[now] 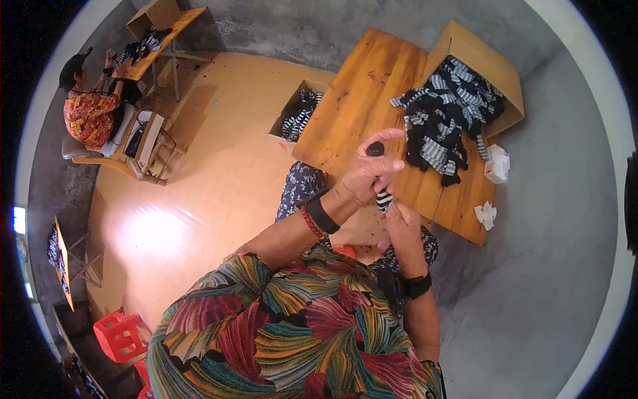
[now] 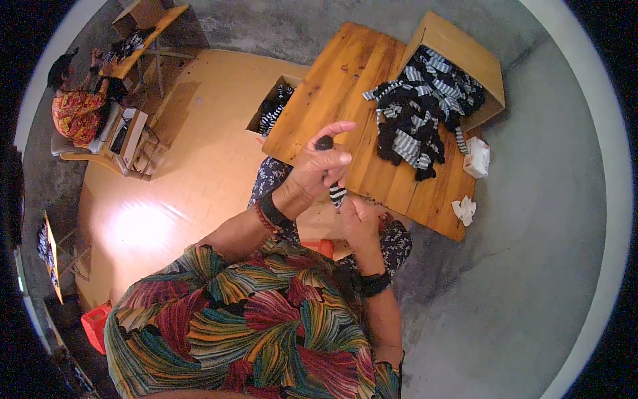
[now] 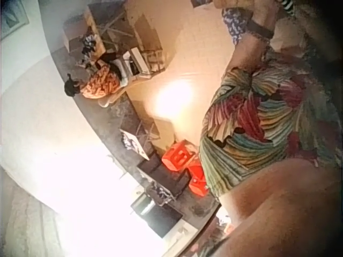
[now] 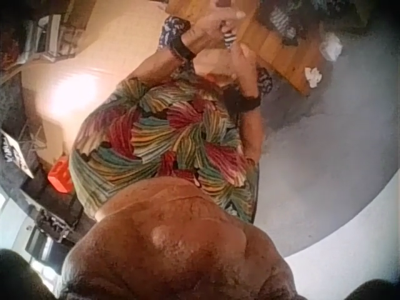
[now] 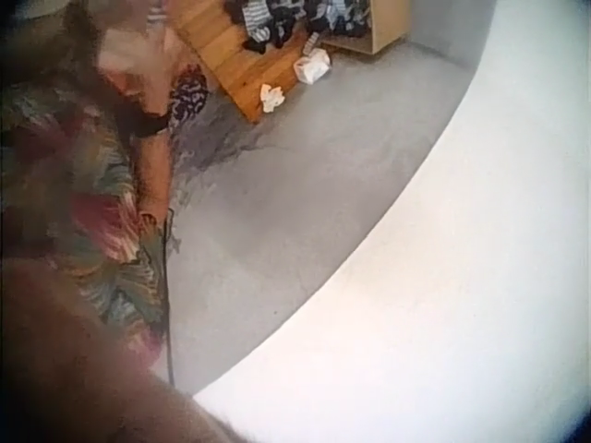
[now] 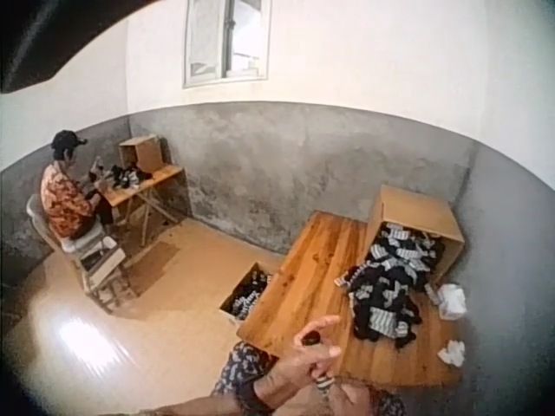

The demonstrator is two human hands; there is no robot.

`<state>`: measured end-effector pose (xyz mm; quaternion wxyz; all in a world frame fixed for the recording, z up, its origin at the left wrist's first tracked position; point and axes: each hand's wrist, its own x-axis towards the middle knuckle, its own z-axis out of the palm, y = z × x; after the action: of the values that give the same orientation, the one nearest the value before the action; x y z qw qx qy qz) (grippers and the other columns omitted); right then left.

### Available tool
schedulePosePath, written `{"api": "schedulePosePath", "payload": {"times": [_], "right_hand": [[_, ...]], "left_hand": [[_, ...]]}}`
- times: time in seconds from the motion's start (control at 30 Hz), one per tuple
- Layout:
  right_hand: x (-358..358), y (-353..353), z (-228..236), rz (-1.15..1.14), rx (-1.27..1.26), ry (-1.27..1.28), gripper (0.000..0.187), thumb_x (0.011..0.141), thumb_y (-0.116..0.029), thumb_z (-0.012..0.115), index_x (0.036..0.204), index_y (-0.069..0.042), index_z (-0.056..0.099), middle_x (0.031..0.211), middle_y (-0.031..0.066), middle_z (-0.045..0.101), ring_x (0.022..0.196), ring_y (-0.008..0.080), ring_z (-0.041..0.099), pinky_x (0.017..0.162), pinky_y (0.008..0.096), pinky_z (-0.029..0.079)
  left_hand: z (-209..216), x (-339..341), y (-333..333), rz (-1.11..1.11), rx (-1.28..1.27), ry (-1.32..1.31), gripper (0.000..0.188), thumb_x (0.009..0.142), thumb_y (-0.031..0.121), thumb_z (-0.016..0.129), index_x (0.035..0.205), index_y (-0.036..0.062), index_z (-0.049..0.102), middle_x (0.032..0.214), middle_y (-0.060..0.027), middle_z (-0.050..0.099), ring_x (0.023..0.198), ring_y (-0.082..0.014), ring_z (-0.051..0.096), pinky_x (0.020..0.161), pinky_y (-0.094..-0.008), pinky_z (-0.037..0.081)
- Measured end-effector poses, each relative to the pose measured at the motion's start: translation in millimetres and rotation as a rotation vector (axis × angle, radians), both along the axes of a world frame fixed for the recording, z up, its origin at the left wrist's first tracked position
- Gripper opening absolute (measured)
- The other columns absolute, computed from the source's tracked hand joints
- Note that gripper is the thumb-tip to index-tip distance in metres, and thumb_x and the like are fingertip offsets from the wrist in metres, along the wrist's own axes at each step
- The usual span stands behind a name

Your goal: Packaging socks by wrapping them onto a plastic holder using a manual tool.

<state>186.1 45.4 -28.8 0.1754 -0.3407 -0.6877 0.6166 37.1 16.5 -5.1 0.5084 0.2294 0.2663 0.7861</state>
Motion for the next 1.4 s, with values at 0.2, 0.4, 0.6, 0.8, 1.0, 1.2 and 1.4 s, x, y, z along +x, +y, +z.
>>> {"api": "schedulePosePath", "payload": {"times": [0.2,0.4,0.6,0.8,1.0,1.2,1.4], "right_hand": [[-17,-19,-16,-0.151,-0.426,0.113,0.029,0.087,-0.030,0.045,0.072,-0.006,0.050,0.049,-0.0049,0.036,0.038,0.0046,0.032,0.032,0.0197,0.024],[-5,3,-16,-0.049,-0.036,0.102,0.027,0.086,-0.024,0.048,0.069,-0.003,0.050,0.058,-0.0054,0.042,0.054,0.0050,0.037,0.049,0.0207,0.030],[4,-5,-16,-0.088,0.010,0.073,0.026,0.086,-0.024,0.049,0.069,-0.003,0.052,0.057,-0.0063,0.040,0.052,0.0041,0.035,0.047,0.0200,0.028],[0,-16,4,-0.199,-0.337,0.045,0.029,0.086,-0.026,0.049,0.066,-0.005,0.051,0.054,-0.0073,0.038,0.049,0.0028,0.032,0.044,0.0189,0.024],[8,3,7,-0.002,-0.095,0.053,0.031,0.087,-0.026,0.047,0.065,-0.004,0.050,0.055,-0.0060,0.039,0.050,0.0021,0.032,0.044,0.0189,0.024],[0,-8,10,-0.031,-0.226,0.066,0.029,0.087,-0.025,0.046,0.068,-0.004,0.050,0.056,-0.0041,0.039,0.048,0.0023,0.032,0.043,0.0193,0.024],[-19,-20,8,-0.091,-0.677,0.276,0.025,0.086,-0.029,0.049,0.072,-0.007,0.046,0.048,-0.0027,0.035,0.037,0.0068,0.031,0.035,0.0196,0.024]], "left_hand": [[-12,10,2,0.184,-0.094,-0.073,0.038,0.073,0.006,0.062,0.107,0.0053,0.046,0.049,0.0031,0.039,0.035,-0.0059,0.033,0.039,-0.0233,0.039],[-8,-4,-5,-0.052,0.063,-0.170,0.025,0.080,0.020,0.056,0.100,0.0067,0.049,0.061,-0.0025,0.048,0.049,-0.0126,0.045,0.057,-0.0314,0.047],[-6,-14,2,-0.012,0.148,-0.290,0.019,0.082,0.025,0.053,0.091,0.0083,0.049,0.066,-0.0041,0.050,0.056,-0.0159,0.049,0.067,-0.0377,0.047],[0,4,4,0.129,0.113,-0.265,0.028,0.081,0.019,0.055,0.104,0.0071,0.046,0.065,-0.0042,0.049,0.057,-0.0144,0.048,0.066,-0.0366,0.047],[6,-4,-5,-0.070,0.169,-0.077,0.048,0.075,0.010,0.058,0.119,0.0042,0.039,0.057,-0.0021,0.044,0.044,-0.0098,0.041,0.050,-0.0275,0.045],[8,0,-9,-0.207,0.115,-0.111,0.047,0.073,0.010,0.059,0.117,0.0020,0.041,0.047,0.0023,0.036,0.037,-0.0071,0.035,0.042,-0.0241,0.038],[-1,9,-5,-0.045,0.018,-0.115,0.027,0.075,0.009,0.059,0.099,0.0036,0.049,0.048,0.0027,0.036,0.036,-0.0065,0.033,0.039,-0.0245,0.038]]}}
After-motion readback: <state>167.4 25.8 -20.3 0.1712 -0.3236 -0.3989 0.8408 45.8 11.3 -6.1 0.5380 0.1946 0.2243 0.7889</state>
